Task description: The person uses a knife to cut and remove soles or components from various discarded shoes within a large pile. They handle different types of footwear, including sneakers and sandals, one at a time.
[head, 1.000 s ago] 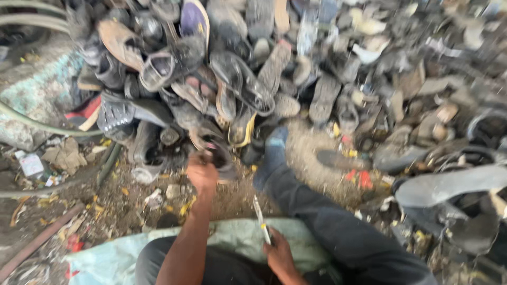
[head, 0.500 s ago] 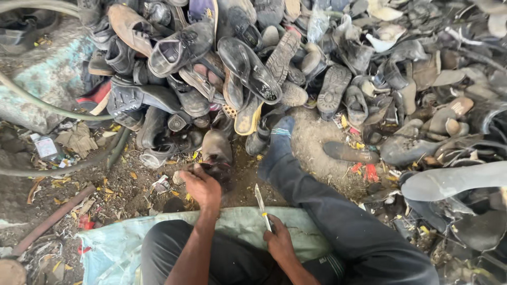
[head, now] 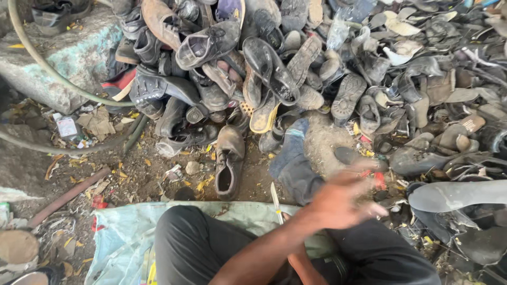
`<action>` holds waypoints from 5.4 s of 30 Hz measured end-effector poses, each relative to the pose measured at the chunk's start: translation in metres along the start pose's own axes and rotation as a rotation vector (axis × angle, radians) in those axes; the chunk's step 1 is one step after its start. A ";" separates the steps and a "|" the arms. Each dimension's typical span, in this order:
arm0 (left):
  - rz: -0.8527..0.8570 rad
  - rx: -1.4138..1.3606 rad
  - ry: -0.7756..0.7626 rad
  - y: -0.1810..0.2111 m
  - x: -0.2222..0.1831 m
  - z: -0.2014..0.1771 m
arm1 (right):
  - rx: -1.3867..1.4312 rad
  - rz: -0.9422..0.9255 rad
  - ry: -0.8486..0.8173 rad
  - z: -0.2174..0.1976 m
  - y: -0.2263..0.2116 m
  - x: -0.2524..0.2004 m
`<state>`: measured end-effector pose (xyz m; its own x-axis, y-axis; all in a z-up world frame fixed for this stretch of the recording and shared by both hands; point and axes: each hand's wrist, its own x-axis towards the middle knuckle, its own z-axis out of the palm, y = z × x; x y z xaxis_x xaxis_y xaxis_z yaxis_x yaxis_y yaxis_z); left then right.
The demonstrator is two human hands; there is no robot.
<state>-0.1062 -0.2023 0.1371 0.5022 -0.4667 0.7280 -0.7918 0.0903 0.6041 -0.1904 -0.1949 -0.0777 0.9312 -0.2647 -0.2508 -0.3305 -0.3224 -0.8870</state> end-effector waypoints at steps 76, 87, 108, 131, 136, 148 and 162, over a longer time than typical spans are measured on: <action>-0.631 0.891 -0.227 -0.096 -0.180 -0.182 | 0.126 -0.044 0.006 0.008 -0.090 -0.054; -0.758 1.094 -0.289 -0.103 -0.197 -0.174 | -0.706 -0.407 0.045 -0.019 -0.119 -0.043; -0.417 0.800 -0.029 -0.083 -0.187 -0.181 | -1.063 -0.410 -0.329 -0.013 -0.204 0.011; -0.624 0.668 0.139 -0.091 -0.191 -0.176 | -0.986 -0.418 -0.195 -0.013 -0.172 -0.020; -0.631 0.659 0.086 -0.091 -0.195 -0.174 | -0.977 -0.269 -0.287 0.003 -0.186 -0.011; -0.694 0.612 0.144 -0.103 -0.199 -0.174 | -0.102 -0.018 -0.240 0.020 -0.090 0.014; -0.818 0.494 0.182 -0.106 -0.200 -0.178 | 0.078 0.120 -0.268 0.039 -0.111 -0.034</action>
<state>-0.0605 0.0378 -0.0148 0.9754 -0.0741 0.2077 -0.2099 -0.6005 0.7716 -0.1798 -0.1146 0.0144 0.8971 -0.0438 -0.4397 -0.4374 -0.2295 -0.8695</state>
